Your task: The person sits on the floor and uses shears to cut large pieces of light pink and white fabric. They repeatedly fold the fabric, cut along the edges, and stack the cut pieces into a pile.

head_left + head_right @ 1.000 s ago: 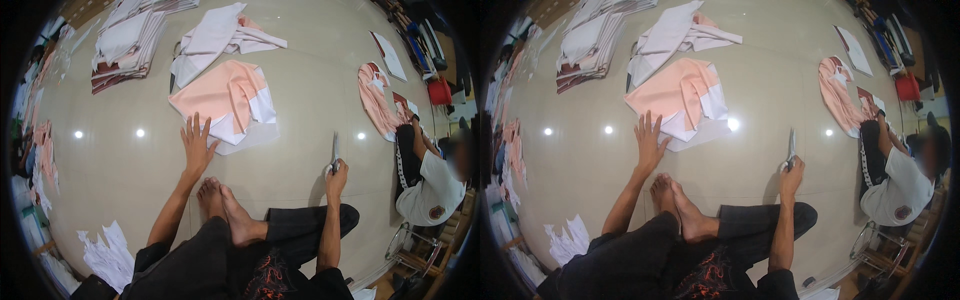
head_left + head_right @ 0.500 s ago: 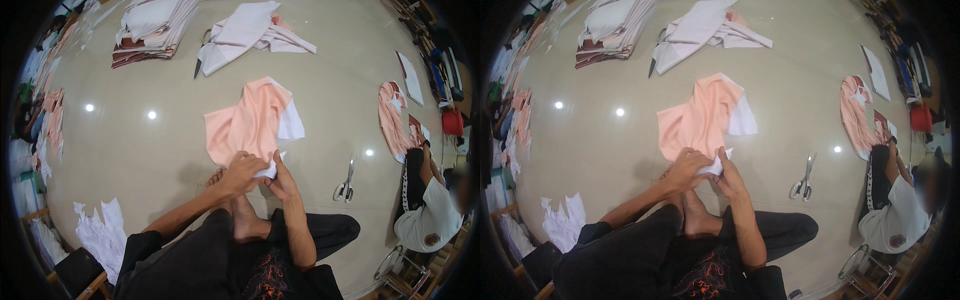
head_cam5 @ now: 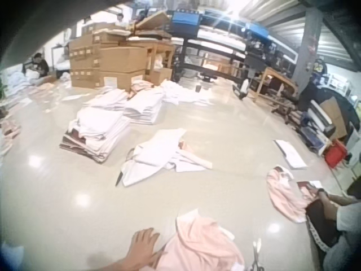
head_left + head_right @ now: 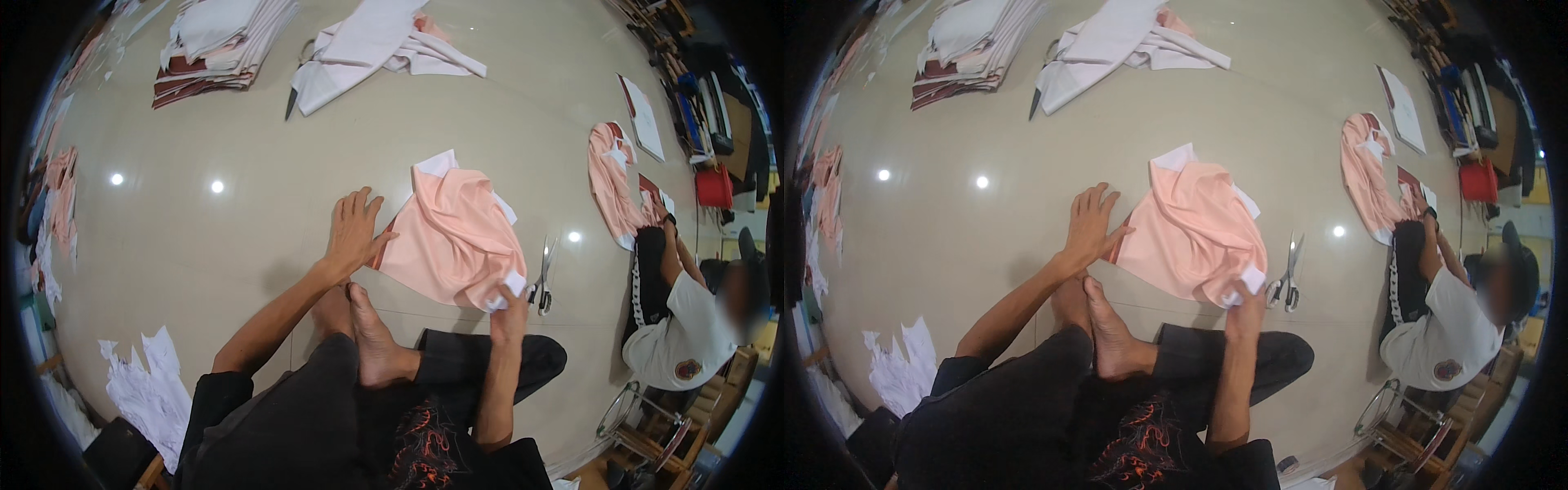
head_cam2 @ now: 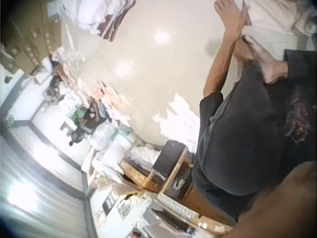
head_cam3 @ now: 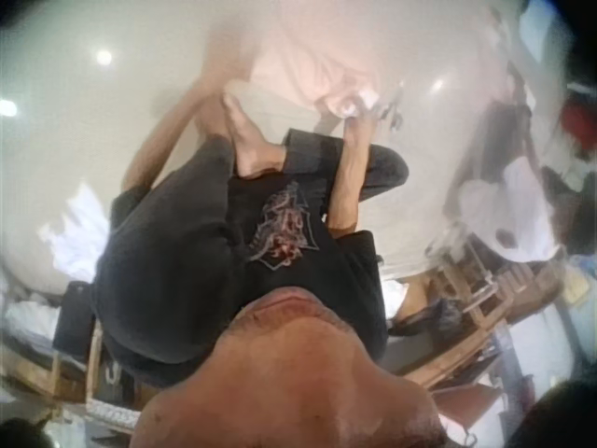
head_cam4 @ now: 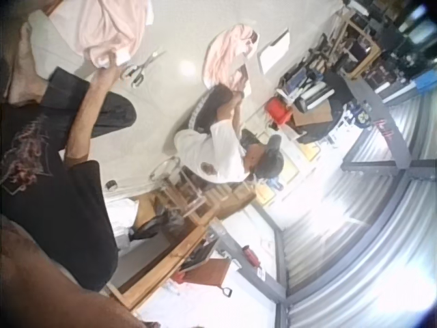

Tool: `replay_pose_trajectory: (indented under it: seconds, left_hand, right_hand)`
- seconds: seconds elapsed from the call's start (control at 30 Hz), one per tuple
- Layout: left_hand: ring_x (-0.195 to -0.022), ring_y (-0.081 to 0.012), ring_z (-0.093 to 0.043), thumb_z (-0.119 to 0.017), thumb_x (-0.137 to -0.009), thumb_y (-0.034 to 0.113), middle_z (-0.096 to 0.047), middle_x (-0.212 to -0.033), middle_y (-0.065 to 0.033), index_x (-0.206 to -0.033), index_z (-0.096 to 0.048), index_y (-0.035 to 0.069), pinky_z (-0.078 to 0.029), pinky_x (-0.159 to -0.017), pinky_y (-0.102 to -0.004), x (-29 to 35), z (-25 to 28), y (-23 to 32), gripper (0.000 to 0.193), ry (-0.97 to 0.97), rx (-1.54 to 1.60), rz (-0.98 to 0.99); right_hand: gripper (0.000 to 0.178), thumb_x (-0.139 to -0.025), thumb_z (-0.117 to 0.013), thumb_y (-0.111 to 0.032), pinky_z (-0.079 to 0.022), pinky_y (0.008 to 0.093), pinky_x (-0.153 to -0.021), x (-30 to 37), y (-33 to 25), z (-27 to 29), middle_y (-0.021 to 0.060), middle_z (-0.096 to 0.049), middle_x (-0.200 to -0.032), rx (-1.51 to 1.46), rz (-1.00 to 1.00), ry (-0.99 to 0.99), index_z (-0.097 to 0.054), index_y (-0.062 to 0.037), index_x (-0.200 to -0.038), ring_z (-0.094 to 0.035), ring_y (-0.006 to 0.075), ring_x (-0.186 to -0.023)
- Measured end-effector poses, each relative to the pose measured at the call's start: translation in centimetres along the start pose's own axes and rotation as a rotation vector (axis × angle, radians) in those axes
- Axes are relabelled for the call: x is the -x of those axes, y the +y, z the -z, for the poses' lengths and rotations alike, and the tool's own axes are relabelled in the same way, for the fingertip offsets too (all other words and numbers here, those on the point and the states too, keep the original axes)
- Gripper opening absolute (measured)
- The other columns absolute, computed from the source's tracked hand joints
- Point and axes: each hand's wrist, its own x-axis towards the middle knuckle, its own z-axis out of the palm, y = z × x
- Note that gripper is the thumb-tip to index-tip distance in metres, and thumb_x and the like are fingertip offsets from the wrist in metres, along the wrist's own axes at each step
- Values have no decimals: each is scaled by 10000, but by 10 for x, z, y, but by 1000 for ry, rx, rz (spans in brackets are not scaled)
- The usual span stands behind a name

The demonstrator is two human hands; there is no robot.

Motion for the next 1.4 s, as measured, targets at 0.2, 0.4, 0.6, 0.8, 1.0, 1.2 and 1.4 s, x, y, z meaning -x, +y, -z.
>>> replay_pose_trajectory:
  seconds: [0.2,0.4,0.6,0.8,1.0,1.2,1.4]
  left_hand:
    - [-1495,-473,-211,-755,-808,249,-231,-1631,-234,-1599,-208,9,-146,-1243,-590,-69,21,54,990,16,240,-566]
    - [-928,-367,-694,-689,-799,192,-708,-877,-170,-1258,-605,58,-401,-1039,-606,-80,-14,75,486,-736,44,-556]
    - [-695,-142,-616,-511,-1020,279,-577,-728,-29,-1043,-580,48,-525,-664,-362,-13,24,66,242,-412,1136,505]
    - [-1212,-239,-572,-564,-1024,199,-605,-1261,-122,-1257,-570,43,-459,-1052,-414,2,26,33,281,168,806,444]
    - [-1474,-361,-358,-592,-972,98,-407,-1585,-165,-1493,-443,57,-278,-1214,-502,-99,9,61,544,50,222,-428]
    - [-1516,-345,-284,-595,-979,130,-284,-1662,-120,-1597,-288,103,-218,-1238,-539,-155,-22,69,690,71,-108,-420]
    - [-1450,-301,-391,-582,-1000,173,-480,-1538,-94,-1401,-544,66,-272,-1209,-502,-100,-22,-14,417,102,-240,-359]
  right_hand:
    - [553,-790,-548,52,-495,282,-844,49,-56,-62,67,-648,-1059,579,258,-380,-566,33,-1343,-606,155,-927]
    - [488,-783,-607,-84,-528,300,-868,19,-191,-55,72,-707,-1085,742,217,-983,-644,14,-1260,-652,130,-978]
    - [716,-882,-681,-144,-458,383,-1060,-117,-251,-129,238,-559,-1398,639,750,-104,-383,58,-1501,-567,326,-1273]
    - [824,-902,-712,-214,-293,514,-1186,-126,-94,-141,332,-369,-1538,972,1034,32,-283,99,-1533,-365,472,-1427]
    - [640,-927,-673,-163,-312,520,-1151,-56,40,-85,296,-470,-1475,1348,987,18,-428,85,-1464,-433,471,-1358]
    - [448,-912,-692,-188,-411,486,-985,8,32,-44,198,-621,-1091,1143,876,-651,-592,21,-1295,-569,363,-1057]
    - [387,-876,-736,-40,-506,402,-745,14,31,-1,163,-589,-958,1058,670,-214,-577,29,-1223,-603,305,-844]
